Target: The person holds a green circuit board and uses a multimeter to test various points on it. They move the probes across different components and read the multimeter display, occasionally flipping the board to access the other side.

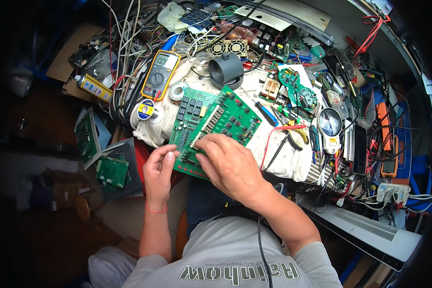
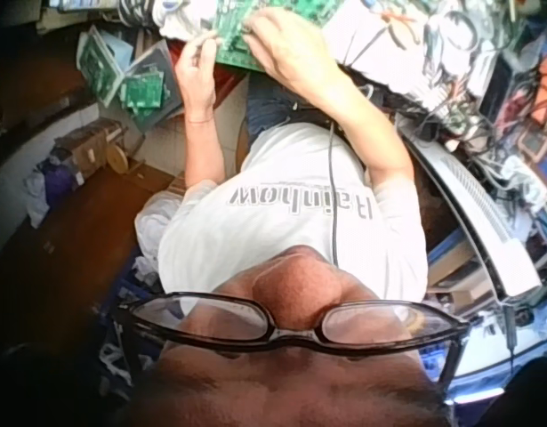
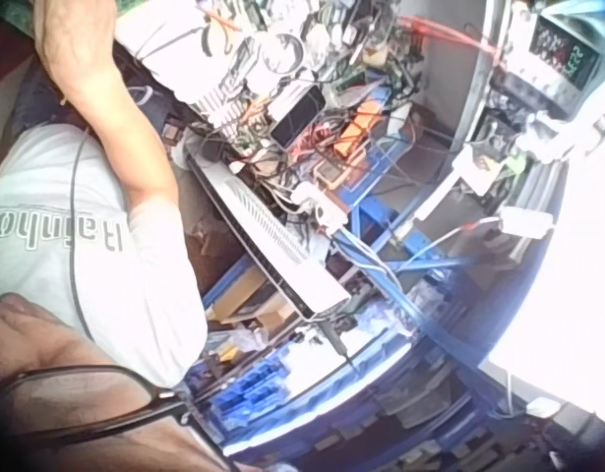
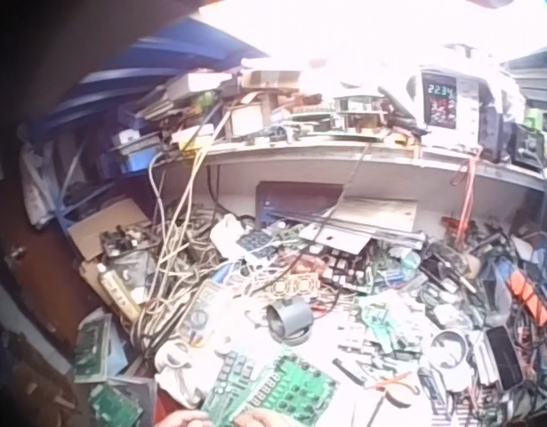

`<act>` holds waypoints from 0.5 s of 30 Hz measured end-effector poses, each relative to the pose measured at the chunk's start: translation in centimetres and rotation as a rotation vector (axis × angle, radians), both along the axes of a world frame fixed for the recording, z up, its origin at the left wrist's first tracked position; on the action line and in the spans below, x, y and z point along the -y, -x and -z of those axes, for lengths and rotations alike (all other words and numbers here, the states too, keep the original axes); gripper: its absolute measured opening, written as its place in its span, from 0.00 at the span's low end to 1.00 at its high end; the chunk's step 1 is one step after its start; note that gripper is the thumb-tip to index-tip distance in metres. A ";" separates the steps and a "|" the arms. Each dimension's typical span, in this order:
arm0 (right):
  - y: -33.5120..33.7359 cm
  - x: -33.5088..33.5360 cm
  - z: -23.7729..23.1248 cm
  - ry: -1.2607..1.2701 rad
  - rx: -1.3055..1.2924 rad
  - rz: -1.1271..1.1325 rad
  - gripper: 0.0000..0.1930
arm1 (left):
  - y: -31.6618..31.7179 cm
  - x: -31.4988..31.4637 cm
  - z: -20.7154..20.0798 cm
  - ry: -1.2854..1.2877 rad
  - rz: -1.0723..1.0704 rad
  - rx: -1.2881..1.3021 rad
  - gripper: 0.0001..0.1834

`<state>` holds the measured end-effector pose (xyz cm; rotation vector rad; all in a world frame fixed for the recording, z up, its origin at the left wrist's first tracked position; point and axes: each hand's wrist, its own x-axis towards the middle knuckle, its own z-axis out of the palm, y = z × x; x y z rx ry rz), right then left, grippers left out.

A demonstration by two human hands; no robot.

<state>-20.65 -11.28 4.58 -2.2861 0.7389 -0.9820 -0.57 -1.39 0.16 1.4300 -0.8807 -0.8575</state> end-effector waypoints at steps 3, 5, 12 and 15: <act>0.6 -0.4 0.6 0.008 0.015 0.005 0.15 | 0.0 -0.9 1.0 -0.010 -0.020 -0.021 0.14; 1.6 -0.8 1.1 0.004 -0.005 0.022 0.14 | -0.1 -1.2 1.3 -0.051 0.004 -0.081 0.15; 7.3 -1.0 4.0 -0.103 0.020 0.229 0.13 | 0.0 -2.1 1.3 -0.040 0.034 -0.069 0.17; 9.8 -1.0 5.8 -0.151 -0.010 0.339 0.13 | 0.2 -2.8 1.4 -0.014 0.026 -0.081 0.19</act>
